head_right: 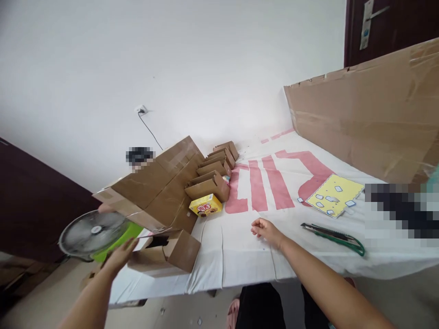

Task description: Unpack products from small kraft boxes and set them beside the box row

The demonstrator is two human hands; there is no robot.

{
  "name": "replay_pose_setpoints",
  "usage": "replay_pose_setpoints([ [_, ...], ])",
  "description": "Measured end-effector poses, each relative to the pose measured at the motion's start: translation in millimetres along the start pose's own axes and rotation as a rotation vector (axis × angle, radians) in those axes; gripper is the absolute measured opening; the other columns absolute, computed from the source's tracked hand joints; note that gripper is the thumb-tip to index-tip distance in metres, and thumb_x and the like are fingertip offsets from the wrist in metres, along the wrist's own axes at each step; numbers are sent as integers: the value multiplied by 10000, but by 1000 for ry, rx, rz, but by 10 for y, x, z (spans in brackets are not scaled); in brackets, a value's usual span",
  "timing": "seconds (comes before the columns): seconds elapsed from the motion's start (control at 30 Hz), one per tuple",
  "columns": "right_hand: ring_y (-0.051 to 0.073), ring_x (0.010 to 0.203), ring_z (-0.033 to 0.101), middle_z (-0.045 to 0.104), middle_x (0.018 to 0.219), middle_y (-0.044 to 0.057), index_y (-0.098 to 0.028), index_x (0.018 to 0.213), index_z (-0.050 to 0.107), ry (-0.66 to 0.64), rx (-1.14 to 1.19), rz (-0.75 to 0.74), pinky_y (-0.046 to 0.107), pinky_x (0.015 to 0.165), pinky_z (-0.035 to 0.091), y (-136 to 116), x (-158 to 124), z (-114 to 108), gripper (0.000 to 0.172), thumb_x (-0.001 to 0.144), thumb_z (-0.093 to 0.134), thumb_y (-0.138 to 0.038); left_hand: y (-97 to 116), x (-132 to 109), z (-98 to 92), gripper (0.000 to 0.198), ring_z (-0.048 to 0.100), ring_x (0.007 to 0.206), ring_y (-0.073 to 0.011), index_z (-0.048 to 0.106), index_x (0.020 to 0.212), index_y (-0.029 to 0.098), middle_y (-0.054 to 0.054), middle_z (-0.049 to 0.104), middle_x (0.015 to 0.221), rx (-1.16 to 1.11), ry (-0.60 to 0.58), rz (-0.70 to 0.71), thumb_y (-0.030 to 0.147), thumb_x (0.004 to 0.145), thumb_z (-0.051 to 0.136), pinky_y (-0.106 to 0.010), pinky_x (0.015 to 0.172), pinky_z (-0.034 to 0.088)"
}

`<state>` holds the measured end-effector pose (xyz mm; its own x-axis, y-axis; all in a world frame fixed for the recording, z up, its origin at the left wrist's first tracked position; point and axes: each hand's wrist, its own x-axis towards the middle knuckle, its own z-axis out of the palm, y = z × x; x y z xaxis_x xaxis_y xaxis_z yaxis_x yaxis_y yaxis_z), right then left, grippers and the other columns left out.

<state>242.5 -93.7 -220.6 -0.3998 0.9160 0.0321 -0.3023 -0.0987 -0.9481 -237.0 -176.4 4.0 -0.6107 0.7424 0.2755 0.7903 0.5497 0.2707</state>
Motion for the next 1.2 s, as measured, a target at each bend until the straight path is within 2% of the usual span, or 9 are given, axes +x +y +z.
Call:
replay_pose_setpoints([
  [0.17, 179, 730, 618, 669, 765, 28, -194, 848, 595, 24, -49, -41, 320, 662, 458, -58, -39, 44, 547, 594, 765, -649, 123, -384, 471, 515, 673, 944, -351, 595, 1008, 100, -231, 686, 1001, -157, -131, -84, 506, 834, 331, -431, 812, 518],
  [0.3, 208, 748, 634, 680, 805, 68, -188, 816, 579, 97, -89, -70, 346, 654, 485, -138, -50, 101, 607, 609, 676, -750, 575, -732, 709, 418, 663, 886, -345, 578, 875, 194, -128, 686, 856, -302, -248, 41, 585, 752, 492, -461, 858, 486],
  [0.37, 241, 831, 644, 688, 895, 100, -190, 870, 576, 175, -118, -100, 391, 707, 506, -239, -92, 147, 617, 684, 583, -777, 869, -956, 843, 481, 652, 924, -356, 573, 942, 195, -117, 683, 883, -390, -290, 99, 613, 704, 568, -490, 891, 468],
  [0.53, 259, 1233, 513, 589, 1305, 105, -232, 1180, 554, 329, -222, -273, 460, 1042, 397, -710, -459, 254, 520, 859, 488, -637, 1600, -1596, 1137, 599, 517, 1267, -297, 498, 1287, 213, -133, 590, 1323, -694, -447, 239, 569, 806, 518, -441, 1069, 368],
  [0.67, 319, 1356, 387, 538, 1407, 85, -243, 1140, 657, 341, -750, -449, 521, 1143, 257, -1068, -860, 178, 368, 790, 664, -355, 1991, -1982, 1206, 605, 318, 1430, -245, 467, 1378, 232, -71, 418, 1522, -910, -604, 307, 514, 846, 521, -357, 1158, 252],
  [0.73, 337, 1362, 383, 533, 1420, 91, -237, 1159, 672, 305, -1051, -431, 558, 1125, 278, -1167, -978, 75, 346, 819, 609, -259, 2095, -2076, 1210, 613, 305, 1435, -246, 463, 1395, 226, -65, 402, 1535, -991, -683, 302, 480, 843, 540, -352, 1161, 246],
  [0.83, 315, 1354, 402, 531, 1426, 87, -237, 1237, 643, 232, -1199, -335, 538, 1112, 328, -1218, -1001, -86, 391, 856, 559, -227, 2166, -2105, 1225, 624, 397, 1377, -279, 461, 1405, 215, -78, 417, 1525, -1079, -786, 256, 457, 835, 542, -390, 1129, 307],
  [0.97, 304, 1312, 437, 559, 1389, 92, -244, 1236, 646, 216, -1197, -335, 539, 1094, 353, -1177, -891, -214, 374, 871, 566, -252, 2185, -2067, 1269, 673, 498, 1287, -304, 436, 1424, 203, -97, 457, 1492, -1143, -861, 193, 487, 823, 539, -415, 1063, 387],
  [1.2, 306, 1390, 350, 471, 1472, 104, -242, 1251, 635, 122, -1113, -497, 564, 1143, 272, -1088, -997, -306, 349, 933, 525, -332, 2168, -2044, 1309, 616, 336, 1415, -263, 493, 1381, 229, -36, 397, 1538, -1149, -835, 168, 449, 811, 574, -343, 1146, 271],
])
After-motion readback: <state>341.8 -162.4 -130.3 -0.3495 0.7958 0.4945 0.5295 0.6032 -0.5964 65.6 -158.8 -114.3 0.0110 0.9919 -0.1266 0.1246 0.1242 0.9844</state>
